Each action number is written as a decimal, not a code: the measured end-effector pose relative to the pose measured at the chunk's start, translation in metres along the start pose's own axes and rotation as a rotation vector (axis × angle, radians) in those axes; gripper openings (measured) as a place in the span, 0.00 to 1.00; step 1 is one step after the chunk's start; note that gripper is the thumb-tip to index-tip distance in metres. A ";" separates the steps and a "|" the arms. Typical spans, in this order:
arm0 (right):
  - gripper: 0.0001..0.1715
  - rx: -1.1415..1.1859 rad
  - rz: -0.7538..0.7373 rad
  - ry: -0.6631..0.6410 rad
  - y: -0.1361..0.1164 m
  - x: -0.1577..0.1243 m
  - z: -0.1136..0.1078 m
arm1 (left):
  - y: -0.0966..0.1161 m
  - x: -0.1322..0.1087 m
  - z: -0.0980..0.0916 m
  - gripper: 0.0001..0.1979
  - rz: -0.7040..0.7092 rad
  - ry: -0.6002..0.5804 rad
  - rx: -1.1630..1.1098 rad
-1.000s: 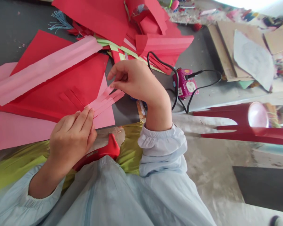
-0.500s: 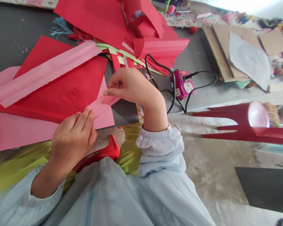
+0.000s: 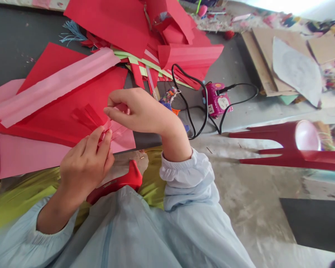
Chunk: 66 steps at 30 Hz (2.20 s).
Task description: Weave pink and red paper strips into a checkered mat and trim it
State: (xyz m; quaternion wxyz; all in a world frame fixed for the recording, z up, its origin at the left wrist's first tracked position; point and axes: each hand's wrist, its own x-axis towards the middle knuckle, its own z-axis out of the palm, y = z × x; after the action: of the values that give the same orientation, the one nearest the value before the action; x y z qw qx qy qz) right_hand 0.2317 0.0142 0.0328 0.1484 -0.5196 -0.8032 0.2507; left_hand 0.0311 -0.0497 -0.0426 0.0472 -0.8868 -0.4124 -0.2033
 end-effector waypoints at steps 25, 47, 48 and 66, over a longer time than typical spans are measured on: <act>0.20 0.471 -0.183 0.019 -0.003 0.006 0.019 | 0.007 0.009 -0.009 0.21 0.058 0.047 0.185; 0.22 -0.560 0.472 0.343 0.046 -0.103 0.002 | -0.005 0.009 -0.010 0.21 -0.126 -0.038 0.032; 0.24 -0.586 0.494 0.334 0.047 -0.104 0.005 | -0.005 0.009 -0.011 0.22 -0.118 -0.043 0.038; 0.19 -0.631 0.511 0.194 0.055 -0.091 0.013 | -0.006 0.010 -0.014 0.24 -0.159 -0.112 -0.015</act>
State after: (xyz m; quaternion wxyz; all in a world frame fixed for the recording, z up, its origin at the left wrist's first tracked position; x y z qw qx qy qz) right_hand 0.3049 -0.0529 -0.0067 -0.0102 -0.7434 -0.6681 -0.0292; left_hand 0.0279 -0.0423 -0.0266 0.0011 -0.8615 -0.4820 -0.1595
